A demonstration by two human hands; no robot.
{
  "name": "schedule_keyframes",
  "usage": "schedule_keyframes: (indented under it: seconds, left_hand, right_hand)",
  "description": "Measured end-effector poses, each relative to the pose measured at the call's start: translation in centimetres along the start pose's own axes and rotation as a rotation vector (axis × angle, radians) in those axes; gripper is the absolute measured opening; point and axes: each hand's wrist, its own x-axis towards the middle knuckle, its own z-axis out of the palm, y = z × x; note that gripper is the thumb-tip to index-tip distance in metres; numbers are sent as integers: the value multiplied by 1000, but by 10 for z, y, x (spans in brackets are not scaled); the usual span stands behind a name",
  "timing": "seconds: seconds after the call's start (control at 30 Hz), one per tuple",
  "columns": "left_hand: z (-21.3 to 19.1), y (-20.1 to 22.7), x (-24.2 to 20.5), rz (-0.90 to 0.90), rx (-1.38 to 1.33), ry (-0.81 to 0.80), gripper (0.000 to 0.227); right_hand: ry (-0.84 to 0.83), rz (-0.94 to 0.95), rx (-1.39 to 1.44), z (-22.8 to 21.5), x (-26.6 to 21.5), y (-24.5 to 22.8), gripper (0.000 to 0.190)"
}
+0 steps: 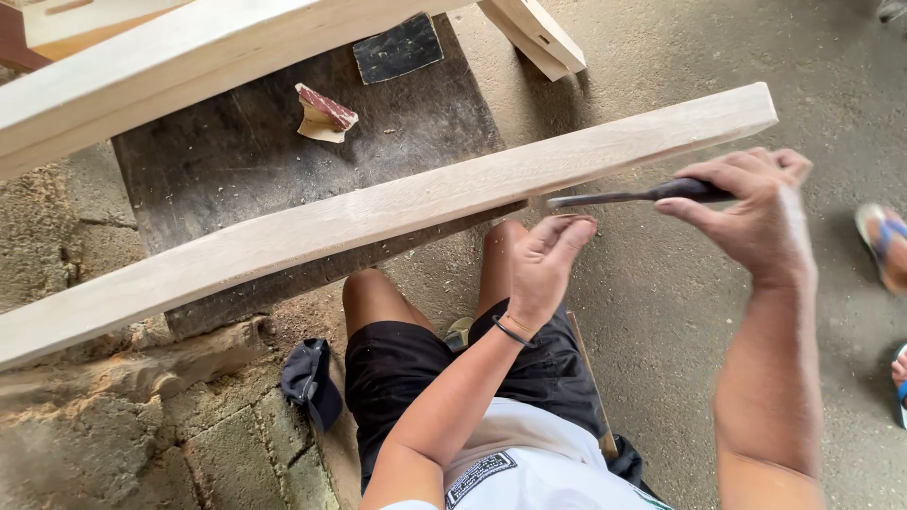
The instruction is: The person smooths a long wooden plank with a sanding block, rubbing it along the length and edges. They then use a chisel to scrape and refine the surface of the plank, removing small wood shavings.
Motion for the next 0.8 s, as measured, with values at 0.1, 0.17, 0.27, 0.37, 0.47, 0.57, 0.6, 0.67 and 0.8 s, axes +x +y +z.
schedule_keyframes:
  seconds: [0.1, 0.17, 0.27, 0.37, 0.47, 0.57, 0.6, 0.67, 0.8]
  left_hand:
    - [10, 6, 4, -3, 259, -135, 10]
    - [17, 7, 11, -13, 358, -158, 10]
    - [27, -15, 19, -227, 235, -384, 22]
    - [47, -54, 21, -270, -243, -395, 19]
    - [67, -71, 27, -207, -312, -235, 17]
    - [80, -83, 32, -216, -418, -164, 16]
    - [84, -88, 35, -215, -446, -134, 12]
    - [89, -95, 40, -215, -474, -104, 8]
    - [96, -109, 47, -229, -471, -123, 12]
  right_hand:
    - [44, 92, 65, -10, -18, 22, 27]
    - [71, 137, 156, -14, -30, 39, 27]
    - [62, 232, 16, -13, -46, 59, 21]
    - [51, 187, -31, -13, -51, 68, 22]
    - [33, 213, -62, -13, -50, 74, 20]
    - [18, 204, -28, -13, -45, 82, 23]
    - [32, 181, -46, -11, -45, 86, 22]
    - [46, 158, -64, -7, -43, 92, 22]
    - [81, 268, -52, -6, -41, 102, 21]
